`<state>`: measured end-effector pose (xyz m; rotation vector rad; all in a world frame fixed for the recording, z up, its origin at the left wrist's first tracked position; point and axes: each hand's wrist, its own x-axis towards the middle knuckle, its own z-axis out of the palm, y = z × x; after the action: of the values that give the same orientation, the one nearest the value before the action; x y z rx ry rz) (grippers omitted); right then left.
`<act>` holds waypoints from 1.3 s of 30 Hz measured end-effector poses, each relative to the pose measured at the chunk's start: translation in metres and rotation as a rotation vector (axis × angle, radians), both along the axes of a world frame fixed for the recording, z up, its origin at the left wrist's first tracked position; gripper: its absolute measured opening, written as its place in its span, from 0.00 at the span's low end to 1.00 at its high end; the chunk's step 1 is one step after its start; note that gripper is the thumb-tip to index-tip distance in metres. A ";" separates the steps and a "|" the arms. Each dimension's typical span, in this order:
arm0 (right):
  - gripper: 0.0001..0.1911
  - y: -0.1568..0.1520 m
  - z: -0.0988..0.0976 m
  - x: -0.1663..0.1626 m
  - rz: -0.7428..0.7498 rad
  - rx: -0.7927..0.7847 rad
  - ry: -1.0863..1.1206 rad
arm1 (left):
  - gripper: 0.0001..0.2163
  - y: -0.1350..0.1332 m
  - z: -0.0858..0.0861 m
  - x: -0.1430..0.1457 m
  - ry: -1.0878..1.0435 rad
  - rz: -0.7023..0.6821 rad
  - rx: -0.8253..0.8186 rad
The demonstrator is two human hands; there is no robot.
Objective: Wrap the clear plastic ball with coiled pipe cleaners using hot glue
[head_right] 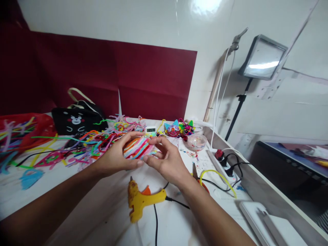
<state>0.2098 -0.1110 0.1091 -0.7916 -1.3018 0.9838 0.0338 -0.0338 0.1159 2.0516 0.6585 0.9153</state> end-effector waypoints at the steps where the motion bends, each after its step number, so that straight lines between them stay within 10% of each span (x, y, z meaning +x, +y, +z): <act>1: 0.20 0.000 0.001 0.000 -0.023 0.003 -0.005 | 0.36 0.000 0.000 0.001 -0.013 0.003 0.018; 10: 0.26 -0.004 0.007 -0.001 -0.303 -0.161 -0.003 | 0.36 -0.001 -0.002 0.008 -0.131 0.107 0.132; 39: 0.04 -0.009 0.002 -0.019 -0.184 -0.257 0.105 | 0.35 -0.007 -0.004 0.003 -0.060 0.266 0.516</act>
<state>0.1906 -0.1196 0.1111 -1.0237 -1.0048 1.0413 0.0365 -0.0413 0.1123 2.4071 0.7299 1.4124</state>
